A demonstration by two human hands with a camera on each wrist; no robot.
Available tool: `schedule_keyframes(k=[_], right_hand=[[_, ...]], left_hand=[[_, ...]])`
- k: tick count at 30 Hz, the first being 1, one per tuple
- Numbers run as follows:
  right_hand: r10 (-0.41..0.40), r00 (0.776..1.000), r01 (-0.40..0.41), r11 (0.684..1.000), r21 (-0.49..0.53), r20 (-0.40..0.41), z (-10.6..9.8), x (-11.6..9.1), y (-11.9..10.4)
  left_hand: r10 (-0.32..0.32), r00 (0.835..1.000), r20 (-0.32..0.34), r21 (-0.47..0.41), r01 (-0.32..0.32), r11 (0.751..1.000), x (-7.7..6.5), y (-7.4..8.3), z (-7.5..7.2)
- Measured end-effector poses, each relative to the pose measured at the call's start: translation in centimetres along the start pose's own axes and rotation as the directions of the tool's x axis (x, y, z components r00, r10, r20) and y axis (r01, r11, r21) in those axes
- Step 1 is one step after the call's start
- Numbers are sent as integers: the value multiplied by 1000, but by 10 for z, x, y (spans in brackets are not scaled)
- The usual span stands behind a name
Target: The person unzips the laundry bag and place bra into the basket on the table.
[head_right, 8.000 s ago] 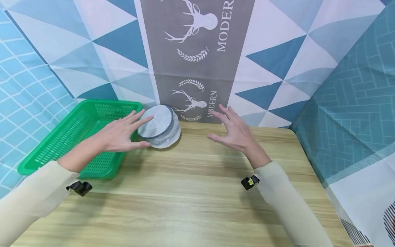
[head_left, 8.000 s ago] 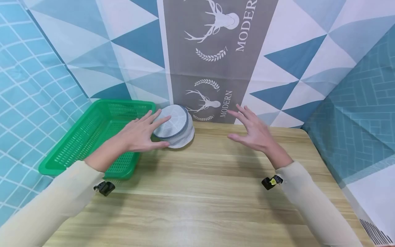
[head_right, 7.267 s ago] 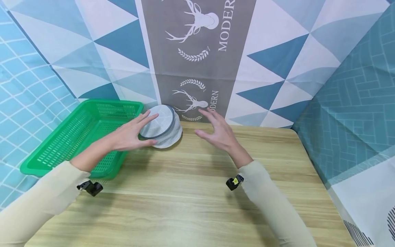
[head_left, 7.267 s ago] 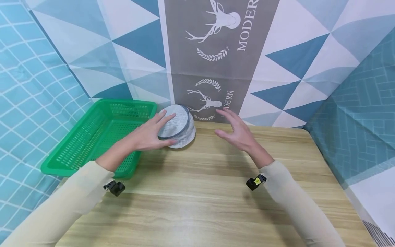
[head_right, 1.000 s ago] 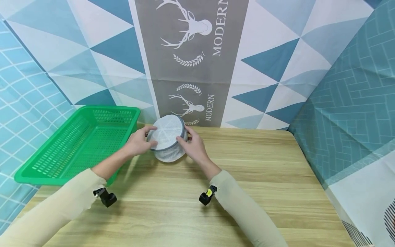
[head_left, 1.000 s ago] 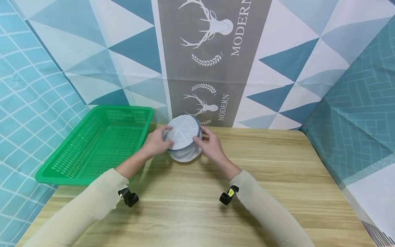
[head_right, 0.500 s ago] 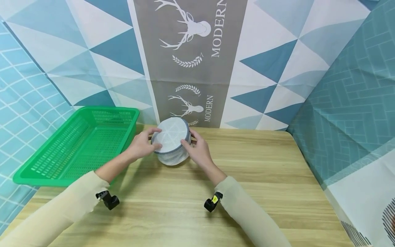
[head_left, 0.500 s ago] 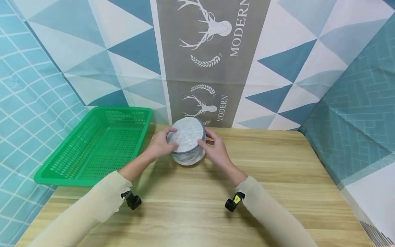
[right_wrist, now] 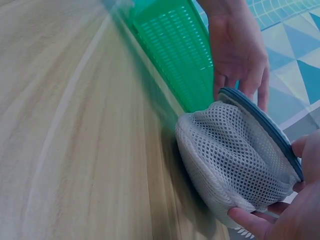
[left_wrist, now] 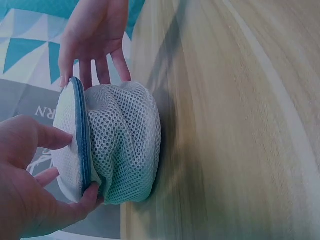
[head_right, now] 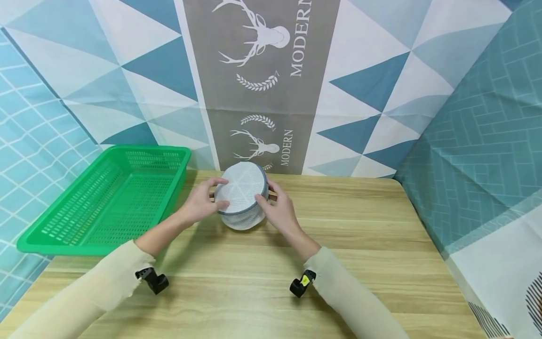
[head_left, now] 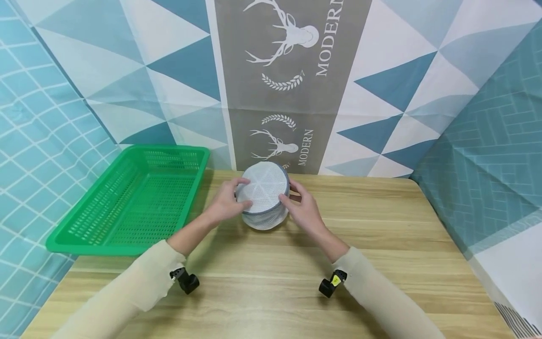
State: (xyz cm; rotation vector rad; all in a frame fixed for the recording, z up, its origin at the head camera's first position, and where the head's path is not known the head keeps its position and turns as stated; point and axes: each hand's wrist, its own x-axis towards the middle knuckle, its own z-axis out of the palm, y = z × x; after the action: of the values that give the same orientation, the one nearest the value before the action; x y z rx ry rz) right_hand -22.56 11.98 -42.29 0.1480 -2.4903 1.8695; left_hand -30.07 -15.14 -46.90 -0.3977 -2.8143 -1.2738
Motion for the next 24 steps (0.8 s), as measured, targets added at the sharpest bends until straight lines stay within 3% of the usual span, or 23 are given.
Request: schedule_keyframes(k=[3,4,6,10,11,18,22,24], right_hand=[[3,1000,-3,1000,8,3,-4,-3,1],[3,1000,-3,1000,11,3,-6,-4,2],[8,1000,-8,1000,16,4,-9,-6,2],[4,1000,-4,1000,14,10,-15,-9,3],[2,1000,-2,1000,13,10,-16,-10,3],[-11,1000,10,998,56,21,-24,-18,6],[-12,1000,11,997,70,23,-28,-23,8],[-11,1000,10,998,69,20,-30,-25,9]], left_hand=[[-23,999,30,-43,24,999,-15,30,-8],[5,999,41,-75,-2,997,-16,28,-9],[-17,998,63,-87,22,996,-29,53,-15],[-16,998,63,-85,22,996,-43,80,-18],[-52,996,67,-62,56,997,-52,99,-20],[-47,997,61,-82,52,995,-59,108,-13],[-14,999,50,-119,20,993,-58,102,-8],[15,999,35,-113,-11,994,-55,92,-1]])
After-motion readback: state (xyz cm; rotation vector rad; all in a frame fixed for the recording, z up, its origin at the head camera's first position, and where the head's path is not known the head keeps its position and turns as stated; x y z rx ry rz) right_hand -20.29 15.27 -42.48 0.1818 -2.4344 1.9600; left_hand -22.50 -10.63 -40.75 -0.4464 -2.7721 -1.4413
